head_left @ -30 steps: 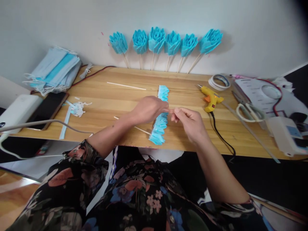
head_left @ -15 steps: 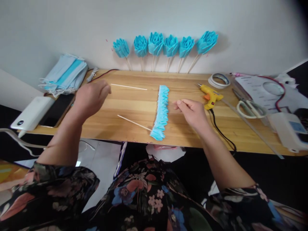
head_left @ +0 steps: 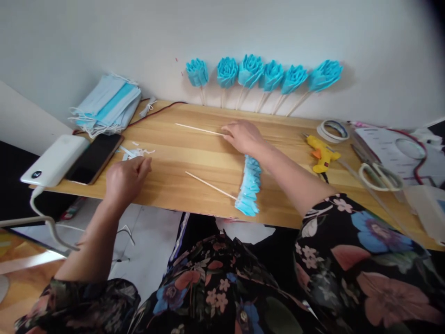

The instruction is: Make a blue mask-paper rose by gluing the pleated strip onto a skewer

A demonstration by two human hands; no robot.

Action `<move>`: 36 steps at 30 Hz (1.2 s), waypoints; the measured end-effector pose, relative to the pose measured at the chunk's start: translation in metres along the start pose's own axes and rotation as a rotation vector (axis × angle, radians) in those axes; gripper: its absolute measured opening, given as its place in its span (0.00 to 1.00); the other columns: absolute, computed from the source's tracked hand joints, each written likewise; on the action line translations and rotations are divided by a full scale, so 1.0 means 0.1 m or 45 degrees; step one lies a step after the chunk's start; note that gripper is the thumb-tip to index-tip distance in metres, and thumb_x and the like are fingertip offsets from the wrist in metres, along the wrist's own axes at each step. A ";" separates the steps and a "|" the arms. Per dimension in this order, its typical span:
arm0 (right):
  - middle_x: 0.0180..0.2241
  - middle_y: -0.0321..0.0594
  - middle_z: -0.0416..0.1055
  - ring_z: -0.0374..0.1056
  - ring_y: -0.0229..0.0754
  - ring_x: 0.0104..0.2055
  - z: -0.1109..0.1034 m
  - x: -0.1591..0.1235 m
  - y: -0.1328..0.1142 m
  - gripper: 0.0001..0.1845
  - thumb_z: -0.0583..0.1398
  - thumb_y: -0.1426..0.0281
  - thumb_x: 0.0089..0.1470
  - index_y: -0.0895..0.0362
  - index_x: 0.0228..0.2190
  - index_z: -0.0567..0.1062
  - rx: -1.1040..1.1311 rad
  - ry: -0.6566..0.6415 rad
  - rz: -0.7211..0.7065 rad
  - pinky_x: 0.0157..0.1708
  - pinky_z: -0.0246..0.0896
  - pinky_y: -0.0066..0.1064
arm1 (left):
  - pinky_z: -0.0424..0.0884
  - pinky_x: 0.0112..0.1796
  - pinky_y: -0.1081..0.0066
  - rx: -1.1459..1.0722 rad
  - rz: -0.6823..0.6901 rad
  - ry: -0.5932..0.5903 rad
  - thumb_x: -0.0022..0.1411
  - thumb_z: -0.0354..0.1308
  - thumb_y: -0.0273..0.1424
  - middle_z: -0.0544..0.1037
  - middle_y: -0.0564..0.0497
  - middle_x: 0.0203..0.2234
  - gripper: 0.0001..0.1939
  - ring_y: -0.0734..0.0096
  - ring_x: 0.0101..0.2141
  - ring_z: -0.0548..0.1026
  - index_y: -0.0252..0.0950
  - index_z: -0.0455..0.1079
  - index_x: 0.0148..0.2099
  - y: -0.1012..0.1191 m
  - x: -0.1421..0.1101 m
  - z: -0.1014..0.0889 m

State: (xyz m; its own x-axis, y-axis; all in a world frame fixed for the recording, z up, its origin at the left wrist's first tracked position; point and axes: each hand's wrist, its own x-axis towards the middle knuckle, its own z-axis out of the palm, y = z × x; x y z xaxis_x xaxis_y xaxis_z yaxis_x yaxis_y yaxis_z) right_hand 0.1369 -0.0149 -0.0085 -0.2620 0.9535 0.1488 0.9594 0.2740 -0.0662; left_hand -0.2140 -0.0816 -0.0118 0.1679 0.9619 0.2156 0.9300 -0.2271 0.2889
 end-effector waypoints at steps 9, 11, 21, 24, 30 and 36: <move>0.47 0.44 0.82 0.76 0.51 0.48 -0.13 0.16 -0.25 0.22 0.55 0.74 0.61 0.54 0.54 0.78 0.092 -0.265 -0.003 0.45 0.65 0.37 | 0.62 0.29 0.73 -0.361 0.317 0.365 0.65 0.62 0.37 0.76 0.54 0.23 0.12 0.74 0.25 0.71 0.37 0.76 0.31 -0.24 0.03 0.05; 0.46 0.42 0.82 0.76 0.49 0.47 -0.13 0.23 -0.31 0.23 0.56 0.75 0.61 0.53 0.55 0.77 0.164 -0.219 0.003 0.45 0.65 0.36 | 0.62 0.28 0.74 -0.404 0.356 0.399 0.64 0.65 0.36 0.76 0.55 0.22 0.11 0.76 0.24 0.70 0.36 0.77 0.31 -0.29 0.05 0.06; 0.50 0.38 0.81 0.74 0.51 0.53 -0.24 0.33 -0.17 0.18 0.55 0.61 0.66 0.47 0.52 0.79 0.469 -0.029 0.198 0.52 0.67 0.41 | 0.52 0.24 0.74 -0.378 0.358 0.364 0.63 0.64 0.37 0.62 0.58 0.15 0.22 0.79 0.19 0.59 0.34 0.64 0.20 -0.40 0.17 0.14; 0.45 0.39 0.82 0.76 0.49 0.49 -0.34 0.13 0.09 0.15 0.58 0.60 0.65 0.47 0.49 0.80 0.622 0.091 0.295 0.49 0.69 0.42 | 0.50 0.23 0.73 -0.401 0.428 0.399 0.65 0.60 0.32 0.57 0.58 0.14 0.24 0.80 0.18 0.56 0.34 0.58 0.18 -0.41 0.19 0.14; 0.40 0.41 0.82 0.77 0.43 0.41 -0.31 -0.55 0.52 0.11 0.59 0.70 0.63 0.53 0.45 0.80 0.930 0.304 0.557 0.41 0.72 0.37 | 0.70 0.47 0.61 -0.201 0.508 0.553 0.61 0.61 0.34 0.81 0.40 0.40 0.12 0.55 0.43 0.78 0.32 0.79 0.43 -0.48 0.23 0.18; 0.42 0.41 0.81 0.77 0.45 0.43 -0.12 -0.97 0.83 0.12 0.58 0.72 0.61 0.54 0.44 0.79 1.039 0.483 0.717 0.39 0.74 0.37 | 0.69 0.54 0.56 -0.203 0.466 0.568 0.63 0.63 0.40 0.85 0.44 0.39 0.13 0.55 0.44 0.81 0.36 0.81 0.42 -0.39 0.21 0.19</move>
State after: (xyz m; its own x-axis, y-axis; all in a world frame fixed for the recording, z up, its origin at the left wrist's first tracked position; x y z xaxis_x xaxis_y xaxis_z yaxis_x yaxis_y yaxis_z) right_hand 0.2432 -0.0865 -0.0163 0.3829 0.9062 0.1795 0.5353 -0.0592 -0.8426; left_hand -0.2408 -0.0500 -0.0359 0.2824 0.6680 0.6885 0.7715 -0.5847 0.2509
